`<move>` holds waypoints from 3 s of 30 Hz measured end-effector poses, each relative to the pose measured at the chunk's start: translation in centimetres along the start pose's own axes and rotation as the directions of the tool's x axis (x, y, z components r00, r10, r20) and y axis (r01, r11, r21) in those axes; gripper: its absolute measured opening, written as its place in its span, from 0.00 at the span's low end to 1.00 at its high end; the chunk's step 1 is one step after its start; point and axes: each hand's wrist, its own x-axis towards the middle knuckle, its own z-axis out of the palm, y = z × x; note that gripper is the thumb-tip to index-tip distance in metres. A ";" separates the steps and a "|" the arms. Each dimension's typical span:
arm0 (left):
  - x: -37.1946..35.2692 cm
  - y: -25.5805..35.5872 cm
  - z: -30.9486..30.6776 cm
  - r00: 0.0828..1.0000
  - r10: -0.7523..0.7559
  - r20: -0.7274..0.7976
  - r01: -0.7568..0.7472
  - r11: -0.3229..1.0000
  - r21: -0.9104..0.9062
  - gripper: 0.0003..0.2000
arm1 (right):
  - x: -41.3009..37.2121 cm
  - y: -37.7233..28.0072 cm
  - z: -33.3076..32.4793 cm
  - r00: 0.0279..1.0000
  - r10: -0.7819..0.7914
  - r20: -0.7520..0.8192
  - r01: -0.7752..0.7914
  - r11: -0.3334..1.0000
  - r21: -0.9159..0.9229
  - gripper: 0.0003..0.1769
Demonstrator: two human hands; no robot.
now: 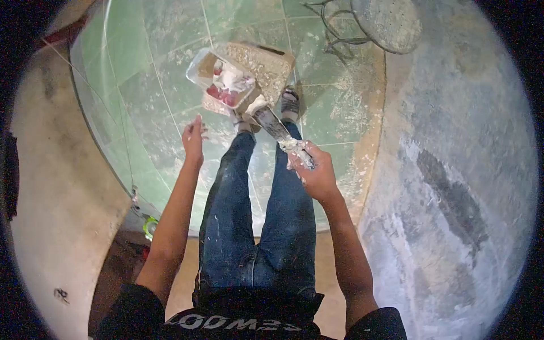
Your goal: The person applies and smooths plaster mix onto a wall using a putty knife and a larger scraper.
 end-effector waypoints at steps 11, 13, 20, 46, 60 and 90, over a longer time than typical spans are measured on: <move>-5.6 6.3 -4.4 0.899 0.097 0.428 -0.260 0.904 0.340 0.19 | -10.0 5.3 7.5 0.913 0.070 -0.402 0.289 0.583 0.759 0.19; -6.8 6.8 -4.1 0.834 0.165 0.526 -0.337 0.908 0.251 0.15 | -12.2 2.3 6.1 0.836 0.093 -0.540 0.414 0.538 0.734 0.19; -11.6 8.3 0.5 0.714 0.118 0.691 -0.492 0.786 0.374 0.15 | -23.9 -1.6 -2.4 0.545 0.044 -0.838 0.717 0.494 0.492 0.23; -40.1 30.2 26.9 0.210 0.367 0.906 -0.826 0.562 -0.036 0.16 | -42.3 6.9 -23.0 -0.187 0.116 -0.976 0.587 0.809 -0.016 0.19; -73.2 48.7 56.7 -0.842 0.333 -0.424 0.172 -0.580 -0.797 0.17 | -27.6 7.8 -34.2 -0.320 0.545 -0.775 0.768 0.628 0.125 0.15; -76.0 44.7 57.9 -0.728 -0.519 -0.448 0.572 -0.820 0.020 0.26 | -13.8 6.9 -39.6 -0.311 0.693 -0.650 0.950 0.208 -0.234 0.15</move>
